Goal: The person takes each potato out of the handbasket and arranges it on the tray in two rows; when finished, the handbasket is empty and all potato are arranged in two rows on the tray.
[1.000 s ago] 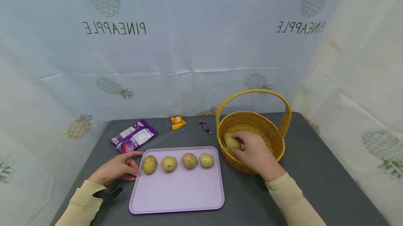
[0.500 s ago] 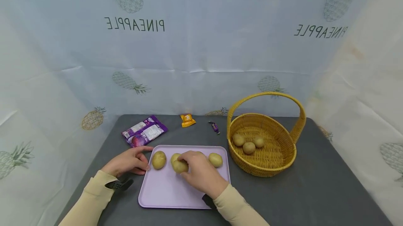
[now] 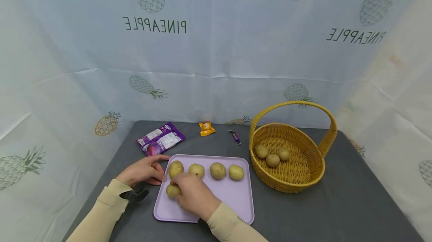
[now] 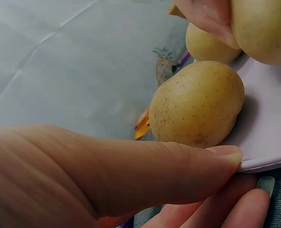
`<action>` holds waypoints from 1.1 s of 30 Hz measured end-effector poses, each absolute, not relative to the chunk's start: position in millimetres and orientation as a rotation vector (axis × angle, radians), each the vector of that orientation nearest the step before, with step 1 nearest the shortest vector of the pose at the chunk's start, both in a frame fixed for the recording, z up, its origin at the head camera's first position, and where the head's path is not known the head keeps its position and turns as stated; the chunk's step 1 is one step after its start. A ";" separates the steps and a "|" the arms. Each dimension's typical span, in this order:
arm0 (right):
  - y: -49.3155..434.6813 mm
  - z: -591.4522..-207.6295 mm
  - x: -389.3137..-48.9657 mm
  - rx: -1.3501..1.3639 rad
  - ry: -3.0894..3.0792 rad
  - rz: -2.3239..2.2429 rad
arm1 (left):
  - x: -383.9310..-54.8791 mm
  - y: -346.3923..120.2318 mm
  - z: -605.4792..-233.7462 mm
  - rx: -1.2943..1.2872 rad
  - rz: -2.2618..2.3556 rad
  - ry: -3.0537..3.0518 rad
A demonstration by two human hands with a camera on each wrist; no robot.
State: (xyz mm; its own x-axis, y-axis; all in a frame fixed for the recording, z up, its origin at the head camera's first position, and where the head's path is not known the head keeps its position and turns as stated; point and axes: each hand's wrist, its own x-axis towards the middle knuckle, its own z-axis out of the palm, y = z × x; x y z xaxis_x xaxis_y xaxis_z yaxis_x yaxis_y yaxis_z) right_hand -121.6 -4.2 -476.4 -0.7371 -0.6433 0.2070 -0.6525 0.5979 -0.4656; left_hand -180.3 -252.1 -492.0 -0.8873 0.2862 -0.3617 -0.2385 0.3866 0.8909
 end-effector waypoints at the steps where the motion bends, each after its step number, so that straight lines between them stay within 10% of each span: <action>1: -4.5 -477.1 -121.0 1.137 -2.792 0.820 | -180.5 -251.9 -492.2 0.040 1.519 2.188; 33: -15.8 -481.1 -112.4 1.196 -2.786 0.714 | -179.5 -250.6 -490.5 0.034 1.495 2.205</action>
State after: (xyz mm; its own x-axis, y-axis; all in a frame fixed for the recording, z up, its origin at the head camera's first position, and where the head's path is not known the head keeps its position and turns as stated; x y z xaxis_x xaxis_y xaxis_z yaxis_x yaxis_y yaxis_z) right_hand -112.4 -15.8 -481.1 -0.7049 -0.6806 0.1997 -0.6928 0.6003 -0.3997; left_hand -179.5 -250.6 -490.5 -0.8880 0.2777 -0.3665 -0.2377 0.4052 0.8828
